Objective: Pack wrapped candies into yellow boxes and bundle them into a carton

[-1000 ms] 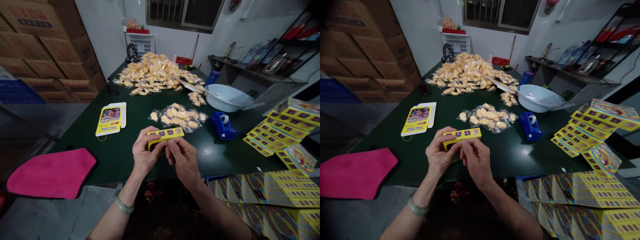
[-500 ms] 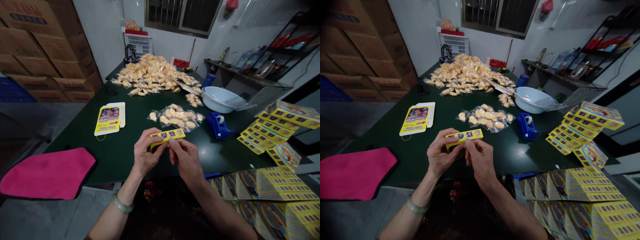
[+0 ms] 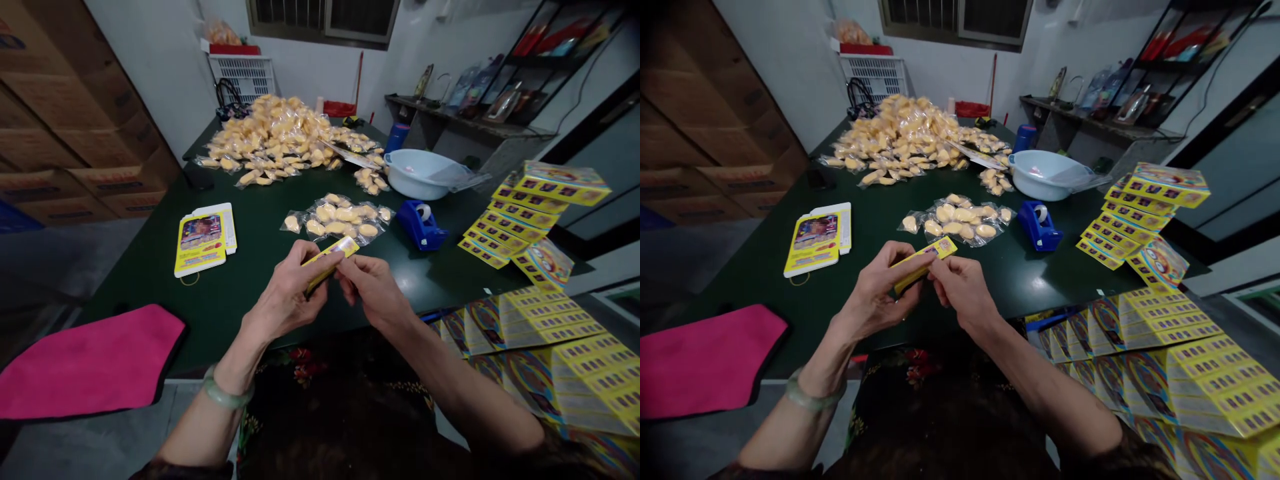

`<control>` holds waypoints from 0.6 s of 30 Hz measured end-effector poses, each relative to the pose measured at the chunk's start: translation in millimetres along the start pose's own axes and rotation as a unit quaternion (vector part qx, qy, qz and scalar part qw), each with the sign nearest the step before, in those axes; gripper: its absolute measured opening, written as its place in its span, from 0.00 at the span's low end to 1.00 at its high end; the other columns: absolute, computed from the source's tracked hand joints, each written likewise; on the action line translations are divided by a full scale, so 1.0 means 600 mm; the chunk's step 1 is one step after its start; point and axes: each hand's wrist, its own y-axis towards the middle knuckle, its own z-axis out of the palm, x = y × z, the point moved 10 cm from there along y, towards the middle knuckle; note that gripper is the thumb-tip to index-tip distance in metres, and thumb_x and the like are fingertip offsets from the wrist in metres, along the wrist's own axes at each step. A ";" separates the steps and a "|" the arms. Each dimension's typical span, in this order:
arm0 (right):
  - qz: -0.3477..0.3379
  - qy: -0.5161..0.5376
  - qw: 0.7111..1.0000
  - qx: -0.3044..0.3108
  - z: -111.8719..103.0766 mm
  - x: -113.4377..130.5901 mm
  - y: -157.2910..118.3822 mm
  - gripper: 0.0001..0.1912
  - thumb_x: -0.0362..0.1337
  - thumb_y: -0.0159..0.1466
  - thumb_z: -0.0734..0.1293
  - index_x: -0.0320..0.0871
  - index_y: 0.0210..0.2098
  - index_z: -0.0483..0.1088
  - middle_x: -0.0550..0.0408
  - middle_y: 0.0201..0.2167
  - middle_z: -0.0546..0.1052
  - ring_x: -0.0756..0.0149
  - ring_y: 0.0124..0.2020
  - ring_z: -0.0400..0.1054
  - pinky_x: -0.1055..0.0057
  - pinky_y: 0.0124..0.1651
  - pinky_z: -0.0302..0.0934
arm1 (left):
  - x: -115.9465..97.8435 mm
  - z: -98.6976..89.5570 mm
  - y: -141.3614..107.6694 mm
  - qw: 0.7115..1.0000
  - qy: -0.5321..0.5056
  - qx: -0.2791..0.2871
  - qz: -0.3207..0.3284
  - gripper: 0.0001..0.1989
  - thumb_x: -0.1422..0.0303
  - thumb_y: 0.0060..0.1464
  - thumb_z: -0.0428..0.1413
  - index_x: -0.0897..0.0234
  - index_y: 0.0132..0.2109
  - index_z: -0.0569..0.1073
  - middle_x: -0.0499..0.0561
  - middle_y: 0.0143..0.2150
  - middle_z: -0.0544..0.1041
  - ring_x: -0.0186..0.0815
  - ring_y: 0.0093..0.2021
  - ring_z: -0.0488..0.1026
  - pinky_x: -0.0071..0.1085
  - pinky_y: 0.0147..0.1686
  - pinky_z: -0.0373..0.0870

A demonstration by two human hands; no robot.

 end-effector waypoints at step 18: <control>0.121 0.044 0.991 0.022 0.018 -0.127 -0.004 0.24 0.56 0.49 0.70 0.43 0.16 0.61 0.65 0.10 0.62 0.77 0.10 0.53 0.77 0.12 0.51 | 0.023 -0.018 0.003 0.997 -0.002 -0.056 -0.047 0.20 0.76 0.49 0.55 0.65 0.51 0.74 0.55 0.43 0.76 0.33 0.39 0.75 0.26 0.37 0.74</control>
